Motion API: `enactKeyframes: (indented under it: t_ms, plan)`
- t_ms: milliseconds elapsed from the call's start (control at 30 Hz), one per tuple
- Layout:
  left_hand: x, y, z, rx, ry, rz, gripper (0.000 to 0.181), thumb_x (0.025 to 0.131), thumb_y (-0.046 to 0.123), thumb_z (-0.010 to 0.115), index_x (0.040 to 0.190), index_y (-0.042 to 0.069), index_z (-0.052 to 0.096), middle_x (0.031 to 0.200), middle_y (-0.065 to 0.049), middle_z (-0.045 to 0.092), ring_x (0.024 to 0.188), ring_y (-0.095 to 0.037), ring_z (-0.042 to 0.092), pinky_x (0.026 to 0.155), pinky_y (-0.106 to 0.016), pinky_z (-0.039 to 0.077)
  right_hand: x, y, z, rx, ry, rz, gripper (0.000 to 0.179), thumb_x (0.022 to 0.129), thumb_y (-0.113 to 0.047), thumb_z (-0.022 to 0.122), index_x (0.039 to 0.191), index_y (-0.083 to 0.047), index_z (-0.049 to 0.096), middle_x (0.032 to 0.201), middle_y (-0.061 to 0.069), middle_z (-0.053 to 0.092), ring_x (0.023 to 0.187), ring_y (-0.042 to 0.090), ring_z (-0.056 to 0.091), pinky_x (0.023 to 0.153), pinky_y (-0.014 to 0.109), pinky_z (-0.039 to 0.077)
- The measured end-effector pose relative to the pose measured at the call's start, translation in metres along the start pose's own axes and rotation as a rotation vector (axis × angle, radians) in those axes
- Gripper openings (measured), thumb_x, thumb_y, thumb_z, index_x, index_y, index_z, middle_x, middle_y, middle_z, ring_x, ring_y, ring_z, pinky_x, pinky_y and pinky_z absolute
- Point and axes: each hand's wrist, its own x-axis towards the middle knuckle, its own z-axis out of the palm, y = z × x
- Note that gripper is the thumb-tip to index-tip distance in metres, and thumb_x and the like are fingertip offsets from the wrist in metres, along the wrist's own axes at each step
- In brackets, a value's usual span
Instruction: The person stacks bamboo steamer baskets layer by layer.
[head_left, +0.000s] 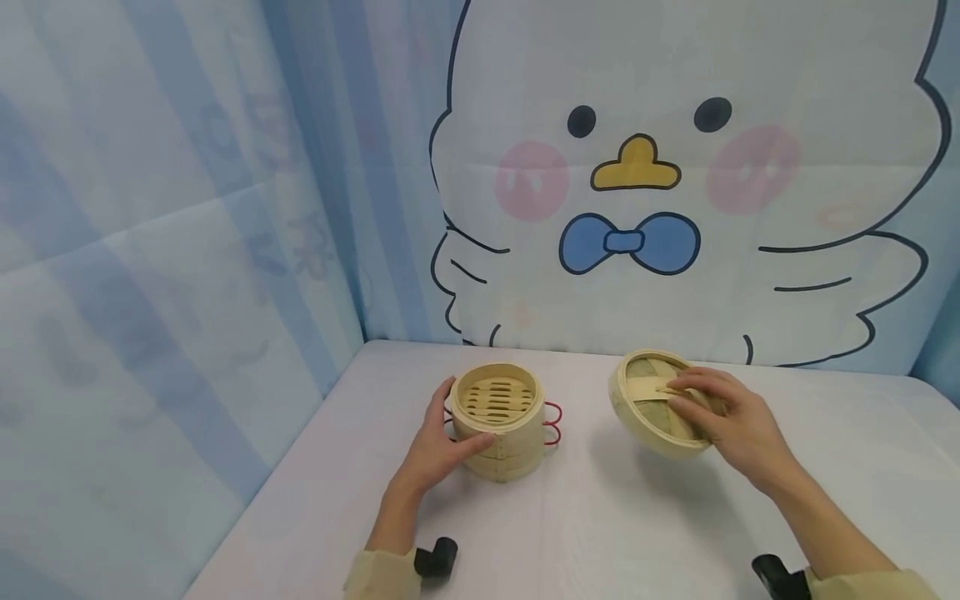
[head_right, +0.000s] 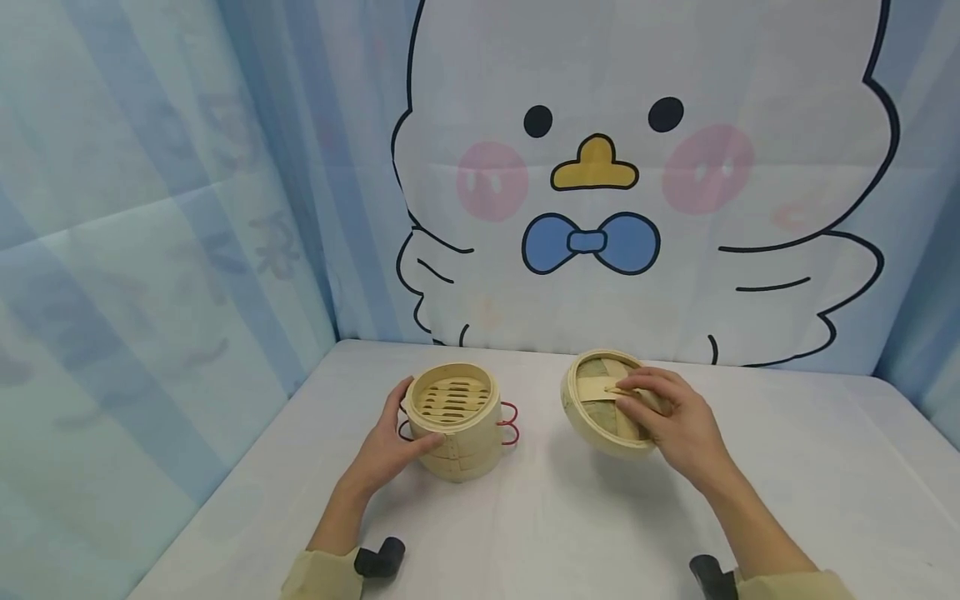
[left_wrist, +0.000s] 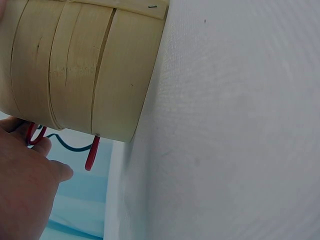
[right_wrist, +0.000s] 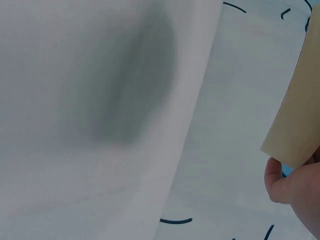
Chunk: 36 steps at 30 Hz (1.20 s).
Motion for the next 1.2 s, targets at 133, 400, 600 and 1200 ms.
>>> enactKeyframes:
  t_ms: [133,400,600,1200]
  plan:
    - [0.000,0.000,-0.001,0.002,0.004,-0.004,0.110,0.079,0.039,0.087,0.161,0.013,0.019,0.163,-0.012,0.026,0.145,-0.038,0.028,0.110,-0.065,0.030,0.005,-0.009,0.007,0.025,-0.011,-0.023,0.032,0.097,-0.024,0.071,0.122,-0.003,0.069,0.140,0.015,0.052,0.136,0.044,0.039,0.100,0.015,0.038]
    - [0.000,-0.001,-0.001,0.004,-0.001,0.012,0.110,0.079,0.040,0.087,0.161,0.012,0.020,0.163,-0.013,0.026,0.144,-0.039,0.030,0.111,-0.066,0.029,0.013,-0.023,0.017,0.042,-0.020,-0.039,0.032,0.097,-0.023,0.072,0.121,-0.003,0.070,0.140,0.015,0.052,0.136,0.043,0.039,0.107,0.050,0.042]
    - [0.000,-0.002,-0.002,0.007,0.001,0.015,0.109,0.079,0.040,0.087,0.161,0.012,0.020,0.162,-0.014,0.026,0.142,-0.040,0.033,0.109,-0.064,0.033,0.018,-0.032,0.024,0.064,-0.026,-0.059,0.031,0.096,-0.024,0.073,0.119,-0.003,0.071,0.137,0.012,0.054,0.136,0.039,0.040,0.103,0.024,0.040]
    - [0.002,-0.004,-0.001,0.012,-0.001,0.035,0.110,0.079,0.040,0.087,0.160,0.010,0.019,0.162,-0.014,0.026,0.143,-0.038,0.031,0.112,-0.064,0.028,0.034,-0.059,0.053,0.197,-0.073,-0.088,0.025,0.095,-0.013,0.073,0.116,-0.001,0.071,0.135,0.013,0.054,0.137,0.038,0.039,0.108,0.055,0.038]
